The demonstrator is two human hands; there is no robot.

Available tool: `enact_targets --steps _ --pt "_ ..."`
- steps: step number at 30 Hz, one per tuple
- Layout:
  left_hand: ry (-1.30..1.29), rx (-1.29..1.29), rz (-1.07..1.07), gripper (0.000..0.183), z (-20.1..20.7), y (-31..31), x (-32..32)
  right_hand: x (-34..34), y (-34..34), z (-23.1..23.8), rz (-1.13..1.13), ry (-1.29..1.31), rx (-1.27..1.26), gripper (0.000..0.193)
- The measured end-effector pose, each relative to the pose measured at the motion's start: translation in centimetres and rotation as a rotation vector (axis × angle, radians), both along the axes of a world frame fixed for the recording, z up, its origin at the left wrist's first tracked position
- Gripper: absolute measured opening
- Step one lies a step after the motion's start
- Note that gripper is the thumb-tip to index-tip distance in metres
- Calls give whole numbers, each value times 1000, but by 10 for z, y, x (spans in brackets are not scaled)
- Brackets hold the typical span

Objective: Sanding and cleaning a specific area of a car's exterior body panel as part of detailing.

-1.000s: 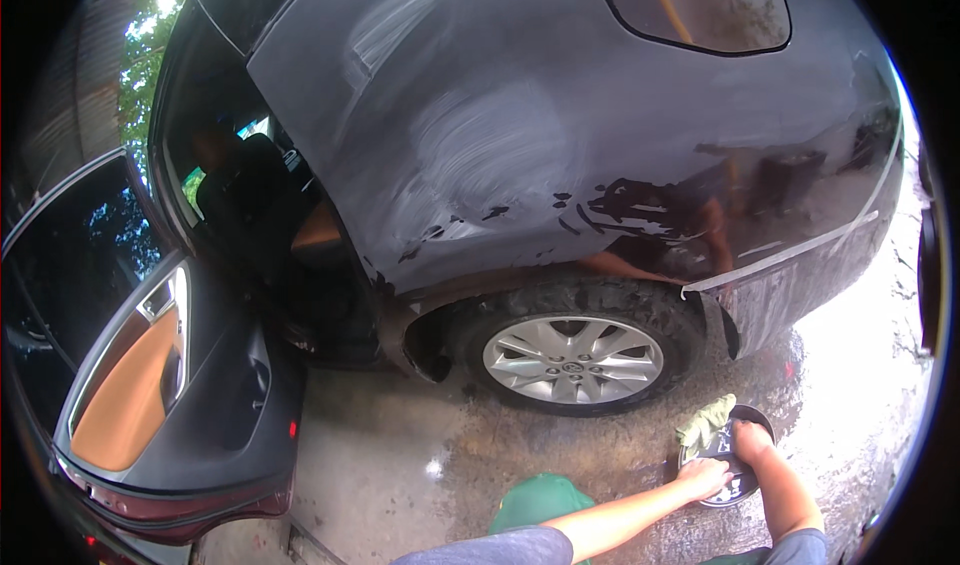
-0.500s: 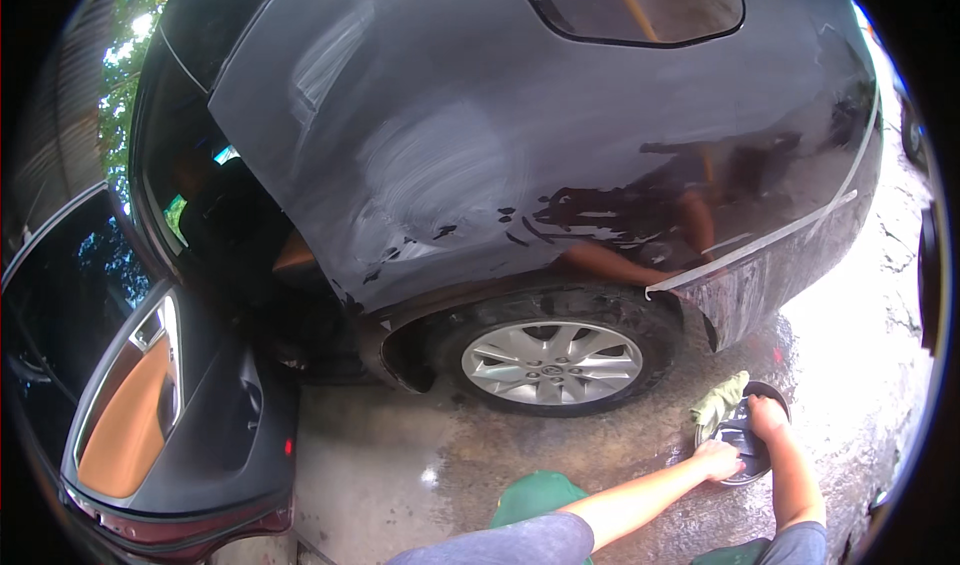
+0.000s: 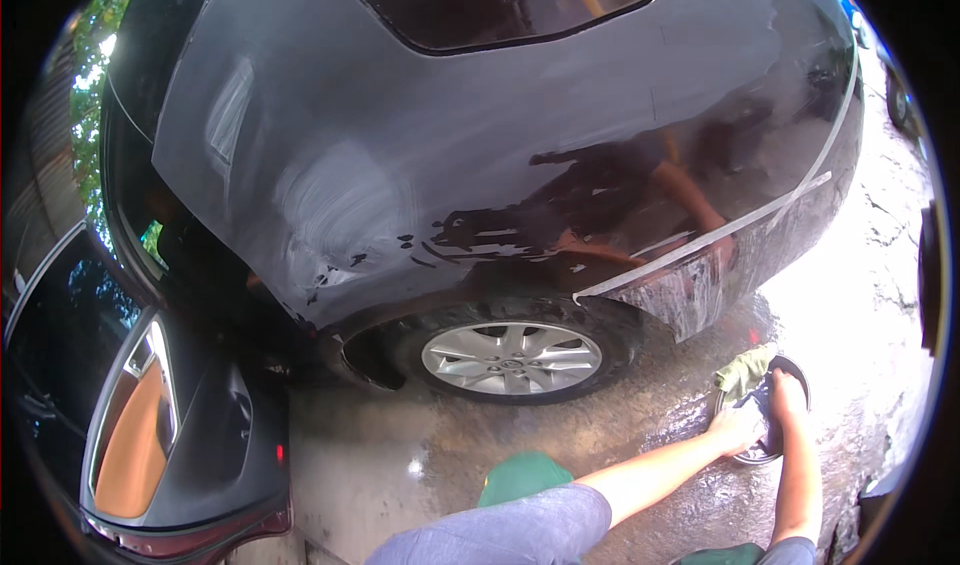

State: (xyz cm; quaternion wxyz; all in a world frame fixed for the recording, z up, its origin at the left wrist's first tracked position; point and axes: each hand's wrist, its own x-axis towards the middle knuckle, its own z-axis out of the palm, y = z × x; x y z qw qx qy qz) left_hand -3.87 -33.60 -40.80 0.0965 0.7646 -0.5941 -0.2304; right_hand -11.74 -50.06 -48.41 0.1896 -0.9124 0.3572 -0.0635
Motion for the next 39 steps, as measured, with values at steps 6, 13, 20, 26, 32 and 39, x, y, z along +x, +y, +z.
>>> enact_targets --steps 6,13,20,26,32,39 --pt "20 -12 146 45 5 -22 -19 -28 -14 -3 43 -43 -28 16" --pt "31 -50 257 35 -6 -19 -18 -42 -1 53 466 404 -160 20" --pt "-22 1 237 37 6 -24 -21 -60 -10 60 557 308 -117 19" --pt "-10 3 243 38 1 -20 -17 -53 -6 57 565 434 -99 23" --pt "15 -72 182 35 3 -28 -24 -60 -8 7 475 600 -163 25" --pt "78 42 212 31 13 -25 -15 -55 27 32 251 525 21 25"
